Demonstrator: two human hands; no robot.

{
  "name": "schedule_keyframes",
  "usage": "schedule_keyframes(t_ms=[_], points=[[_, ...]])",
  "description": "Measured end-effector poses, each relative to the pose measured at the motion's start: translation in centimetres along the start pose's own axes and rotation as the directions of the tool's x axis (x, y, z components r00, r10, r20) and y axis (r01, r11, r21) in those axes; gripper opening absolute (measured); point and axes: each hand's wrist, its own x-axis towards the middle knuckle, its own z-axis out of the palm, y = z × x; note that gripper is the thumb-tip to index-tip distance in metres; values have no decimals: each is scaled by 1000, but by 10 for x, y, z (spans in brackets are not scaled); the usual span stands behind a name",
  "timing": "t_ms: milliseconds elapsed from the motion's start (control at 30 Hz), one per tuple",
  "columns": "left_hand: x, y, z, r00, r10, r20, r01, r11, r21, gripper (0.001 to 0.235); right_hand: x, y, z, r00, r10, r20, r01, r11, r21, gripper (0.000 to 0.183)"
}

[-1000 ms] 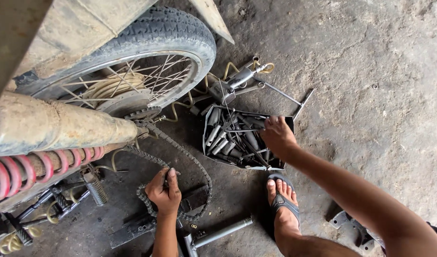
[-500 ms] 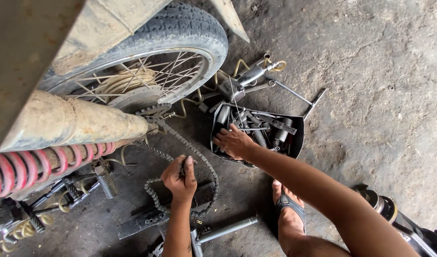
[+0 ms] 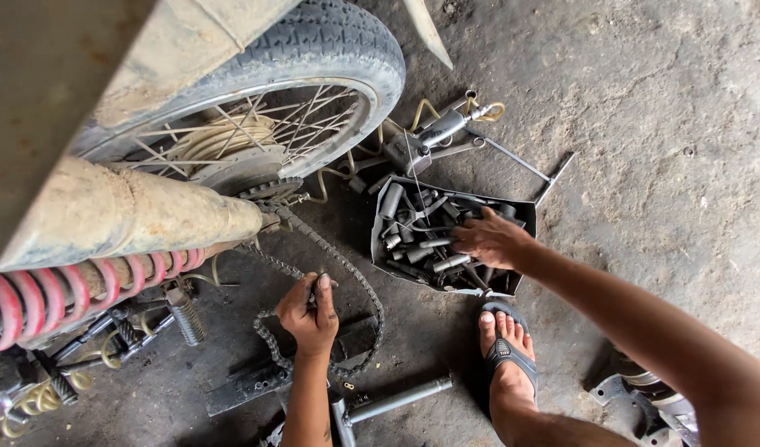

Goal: The person repairs a motorcycle chain by placing it on a metal stand and using a hammer to strike a pin. They repeatedly adjust the chain's position and use a metal rod to assist in the process. The person also reaches into a container of tools to select a specific item for the repair.

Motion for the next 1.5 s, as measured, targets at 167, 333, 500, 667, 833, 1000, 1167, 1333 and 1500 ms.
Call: schedule_keyframes(t_ms=[167, 333, 500, 667, 833, 1000, 1167, 1333, 1500], points=[[-7, -5, -6, 1000, 14, -2, -14, 999, 41, 24, -20, -8, -28, 968, 216, 130, -171, 941, -293, 10], [-6, -2, -8, 1000, 8, 3, -8, 998, 67, 25, 31, -53, -58, 990, 87, 111, -88, 996, 4, 21], [-3, 2, -4, 1000, -18, 5, 18, 999, 49, 25, 64, -63, 5, 998, -36, 60, 28, 991, 131, 48], [-3, 1, -1, 997, -64, 30, 64, 998, -2, 26, 61, -66, -36, 997, 2, 83, -15, 988, 154, 54], [-7, -1, -4, 997, -74, 18, 73, 997, 16, 27, 93, -65, 14, 997, 74, 25, -78, 978, 193, 33], [-5, -2, -8, 995, -92, 25, 92, 996, 20, 28, 97, -52, -52, 935, 271, 227, -348, 823, 450, 27], [-9, -13, -8, 994, -110, 24, 110, 994, 11, 27, 118, -28, 9, 895, 365, 257, -446, 708, 548, 51], [0, -9, -6, 997, -78, 8, 78, 997, 26, 25, 104, -8, 41, 950, 120, 287, -242, 864, 441, 34], [0, -23, -13, 996, -83, 20, 82, 996, 39, 29, 89, 6, 19, 925, 81, 372, -213, 920, 329, 28]])
